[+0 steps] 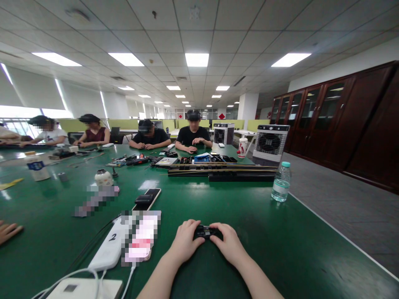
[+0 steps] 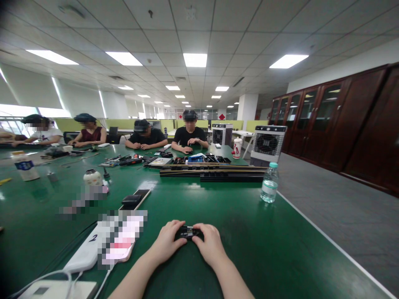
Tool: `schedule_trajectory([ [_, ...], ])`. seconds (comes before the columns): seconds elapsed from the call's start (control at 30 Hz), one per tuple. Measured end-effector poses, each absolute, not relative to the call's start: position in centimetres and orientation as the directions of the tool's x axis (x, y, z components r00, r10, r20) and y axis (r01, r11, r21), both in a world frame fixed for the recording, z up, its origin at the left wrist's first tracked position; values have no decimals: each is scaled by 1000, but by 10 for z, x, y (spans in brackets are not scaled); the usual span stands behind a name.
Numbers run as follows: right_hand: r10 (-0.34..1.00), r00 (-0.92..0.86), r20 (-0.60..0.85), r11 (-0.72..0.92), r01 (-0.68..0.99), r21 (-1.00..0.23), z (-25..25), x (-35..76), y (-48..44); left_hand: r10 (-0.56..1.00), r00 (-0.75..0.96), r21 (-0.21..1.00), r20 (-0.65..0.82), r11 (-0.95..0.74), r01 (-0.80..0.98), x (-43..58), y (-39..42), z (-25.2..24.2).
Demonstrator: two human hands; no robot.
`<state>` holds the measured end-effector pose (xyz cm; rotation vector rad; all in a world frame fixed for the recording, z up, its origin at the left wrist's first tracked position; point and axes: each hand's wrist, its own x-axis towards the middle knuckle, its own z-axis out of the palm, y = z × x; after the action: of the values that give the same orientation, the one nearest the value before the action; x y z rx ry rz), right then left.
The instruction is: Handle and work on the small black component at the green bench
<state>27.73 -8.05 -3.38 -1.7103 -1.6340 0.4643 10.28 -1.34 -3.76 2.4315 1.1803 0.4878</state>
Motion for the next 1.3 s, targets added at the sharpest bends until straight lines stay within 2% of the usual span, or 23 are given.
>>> schedule_trajectory([
  [0.5,968,120,220,67,722,-689,-31,276,-82,786,600,502,152,-584,638,101,-12,-35],
  [0.83,969,121,216,61,729,-682,-33,276,-81,780,603,554,165,-579,598,101,-10,-40],
  [1.3,960,85,266,115,747,-655,-31,272,-82,758,618,541,208,-616,573,103,-13,-44],
])
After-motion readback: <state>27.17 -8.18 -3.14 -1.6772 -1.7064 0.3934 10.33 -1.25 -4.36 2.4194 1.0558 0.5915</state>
